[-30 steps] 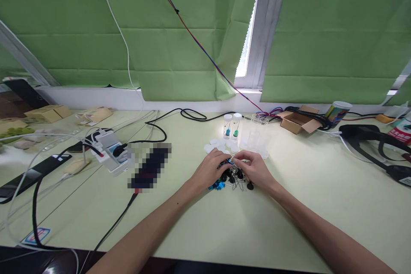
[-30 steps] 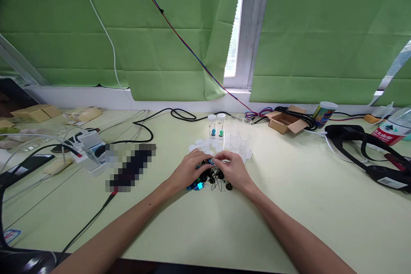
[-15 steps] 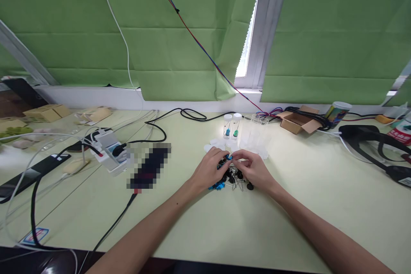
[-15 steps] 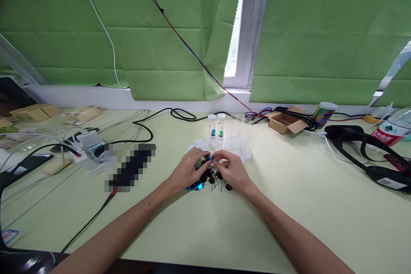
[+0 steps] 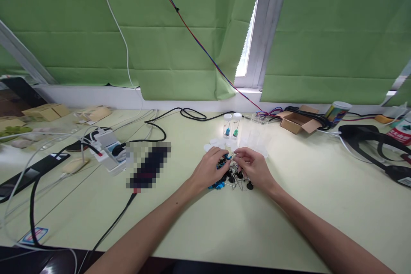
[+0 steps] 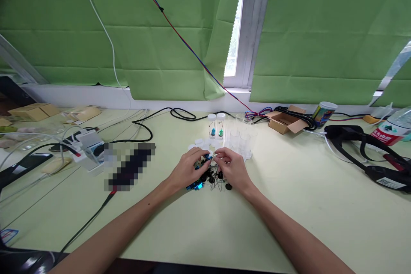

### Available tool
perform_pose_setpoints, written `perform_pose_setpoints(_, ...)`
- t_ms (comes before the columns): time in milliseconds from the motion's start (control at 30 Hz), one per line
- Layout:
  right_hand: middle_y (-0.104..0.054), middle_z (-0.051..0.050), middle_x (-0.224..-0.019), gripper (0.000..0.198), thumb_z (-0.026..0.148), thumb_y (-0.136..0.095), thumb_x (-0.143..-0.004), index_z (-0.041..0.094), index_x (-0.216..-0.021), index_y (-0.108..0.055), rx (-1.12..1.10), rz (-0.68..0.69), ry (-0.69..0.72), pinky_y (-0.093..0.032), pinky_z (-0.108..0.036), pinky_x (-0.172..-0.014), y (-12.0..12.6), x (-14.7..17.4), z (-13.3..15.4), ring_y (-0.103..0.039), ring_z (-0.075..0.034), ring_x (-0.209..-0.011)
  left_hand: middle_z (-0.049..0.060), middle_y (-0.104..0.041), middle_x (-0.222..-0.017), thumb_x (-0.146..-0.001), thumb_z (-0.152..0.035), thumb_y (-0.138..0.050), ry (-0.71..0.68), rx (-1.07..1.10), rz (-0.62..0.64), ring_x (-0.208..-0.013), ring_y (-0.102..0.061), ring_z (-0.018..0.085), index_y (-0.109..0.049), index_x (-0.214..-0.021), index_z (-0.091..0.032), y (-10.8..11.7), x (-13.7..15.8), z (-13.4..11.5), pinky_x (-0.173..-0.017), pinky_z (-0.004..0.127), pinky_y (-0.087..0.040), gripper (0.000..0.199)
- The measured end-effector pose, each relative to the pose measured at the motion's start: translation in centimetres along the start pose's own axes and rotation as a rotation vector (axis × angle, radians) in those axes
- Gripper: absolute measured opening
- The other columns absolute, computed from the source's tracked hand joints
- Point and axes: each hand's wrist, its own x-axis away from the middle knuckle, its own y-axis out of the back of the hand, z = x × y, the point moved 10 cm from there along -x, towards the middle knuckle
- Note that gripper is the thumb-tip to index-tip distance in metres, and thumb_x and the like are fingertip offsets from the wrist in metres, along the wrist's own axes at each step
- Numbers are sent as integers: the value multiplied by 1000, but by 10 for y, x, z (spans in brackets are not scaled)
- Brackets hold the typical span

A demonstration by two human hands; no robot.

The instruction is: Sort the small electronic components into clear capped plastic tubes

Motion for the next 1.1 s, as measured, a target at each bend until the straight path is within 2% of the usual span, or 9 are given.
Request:
perform_pose_setpoints(167,-64,-2,-75,34,46,-68,-82,20,-103,-62,-78,-44,14,-46,-24,-38,5,0,2,-59,-15,-52,6,-66,-96,-92,-27,-54,6,-11,-11,-87,-61,19,-62,-107,-19,0,0,1,-78,31,-49,19)
perform_pose_setpoints(333,-68,-6,-80,31,46,-67,-84,19,-97,-61,-70,-72,32,-46,-24,-39,8,2,5,-59,-15,-53,5,-65,-94,-92,-27,-53,5,12,-13,-83,-61,17,-62,-107,-19,1,0,0,-76,30,-49,19)
perform_pose_setpoints(533,-71,-7,-80,32,50,-63,-86,19,-93,-61,20,-105,70,-49,-27,-45,11,3,11,-62,-18,-59,5,-64,-91,-93,-28,-52,-4,24,-3,-81,-61,17,-62,-105,-20,2,0,-5,-73,28,-48,18)
perform_pose_setpoints(700,-69,-5,-81,22,42,-58,-91,20,-90,-62,195,-112,156,-51,-30,-56,11,6,20,-61,-17,-61,4,-64,-91,-94,-28,-52,-7,24,-1,-80,-60,16,-62,-106,-19,2,0,-6,-73,27,-47,17)
perform_pose_setpoints(800,-68,-4,-81,20,38,-55,-93,20,-88,-63,280,-104,205,-50,-29,-56,8,7,25,-60,-17,-63,4,-63,-91,-94,-27,-52,-11,30,-5,-80,-60,15,-61,-106,-19,2,1,-6,-73,27,-47,17)
perform_pose_setpoints(1100,-72,-4,-80,21,32,-52,-93,20,-82,-65,346,-130,269,-51,-30,-61,10,8,33,-64,-19,-70,3,-61,-86,-92,-24,-54,8,94,-38,-71,-59,13,-64,-106,-19,3,0,-2,-70,27,-50,18)
